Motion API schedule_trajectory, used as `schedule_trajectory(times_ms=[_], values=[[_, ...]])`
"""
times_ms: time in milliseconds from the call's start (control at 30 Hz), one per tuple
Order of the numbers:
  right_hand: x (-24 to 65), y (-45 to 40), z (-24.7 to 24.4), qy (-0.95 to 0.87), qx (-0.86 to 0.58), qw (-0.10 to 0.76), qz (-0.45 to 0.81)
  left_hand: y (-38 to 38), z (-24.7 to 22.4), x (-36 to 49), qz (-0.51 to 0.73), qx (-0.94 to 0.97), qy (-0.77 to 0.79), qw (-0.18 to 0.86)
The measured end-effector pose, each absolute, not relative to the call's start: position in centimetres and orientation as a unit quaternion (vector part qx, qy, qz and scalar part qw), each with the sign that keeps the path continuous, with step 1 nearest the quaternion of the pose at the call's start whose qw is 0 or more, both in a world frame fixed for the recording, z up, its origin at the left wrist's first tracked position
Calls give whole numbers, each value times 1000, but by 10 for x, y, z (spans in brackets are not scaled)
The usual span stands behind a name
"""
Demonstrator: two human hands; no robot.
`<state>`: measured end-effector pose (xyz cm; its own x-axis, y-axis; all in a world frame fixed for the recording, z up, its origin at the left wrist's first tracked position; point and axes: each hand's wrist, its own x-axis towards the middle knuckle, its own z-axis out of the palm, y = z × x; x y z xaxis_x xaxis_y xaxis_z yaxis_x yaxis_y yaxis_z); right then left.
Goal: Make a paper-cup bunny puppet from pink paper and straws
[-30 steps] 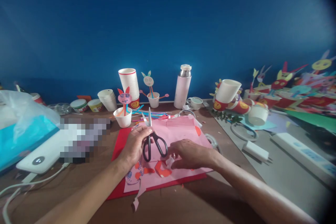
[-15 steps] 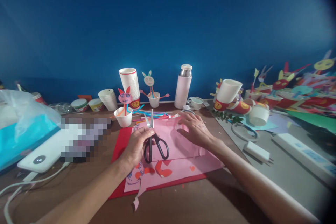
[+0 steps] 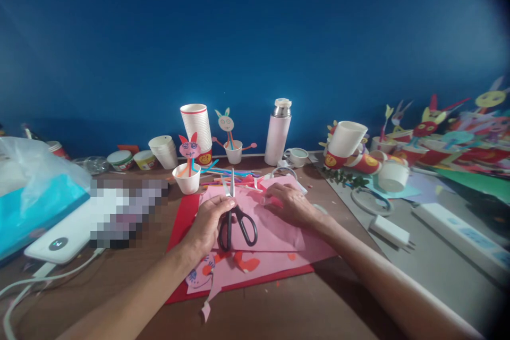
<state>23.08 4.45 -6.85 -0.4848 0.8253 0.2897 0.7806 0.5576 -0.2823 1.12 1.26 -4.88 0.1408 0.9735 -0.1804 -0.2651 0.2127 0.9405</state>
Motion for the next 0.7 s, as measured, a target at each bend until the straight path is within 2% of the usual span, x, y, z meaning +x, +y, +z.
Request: schedule_trajectory(times_ms=[200, 333, 700], values=[[225, 35, -64, -857, -458, 188, 142, 13, -55, 10, 458, 409, 450, 649], [224, 32, -63, -867, -432, 197, 152, 13, -58, 9, 459, 405, 453, 649], [238, 52, -73, -877, -424, 225, -1, 18, -58, 11, 438, 389, 471, 660]])
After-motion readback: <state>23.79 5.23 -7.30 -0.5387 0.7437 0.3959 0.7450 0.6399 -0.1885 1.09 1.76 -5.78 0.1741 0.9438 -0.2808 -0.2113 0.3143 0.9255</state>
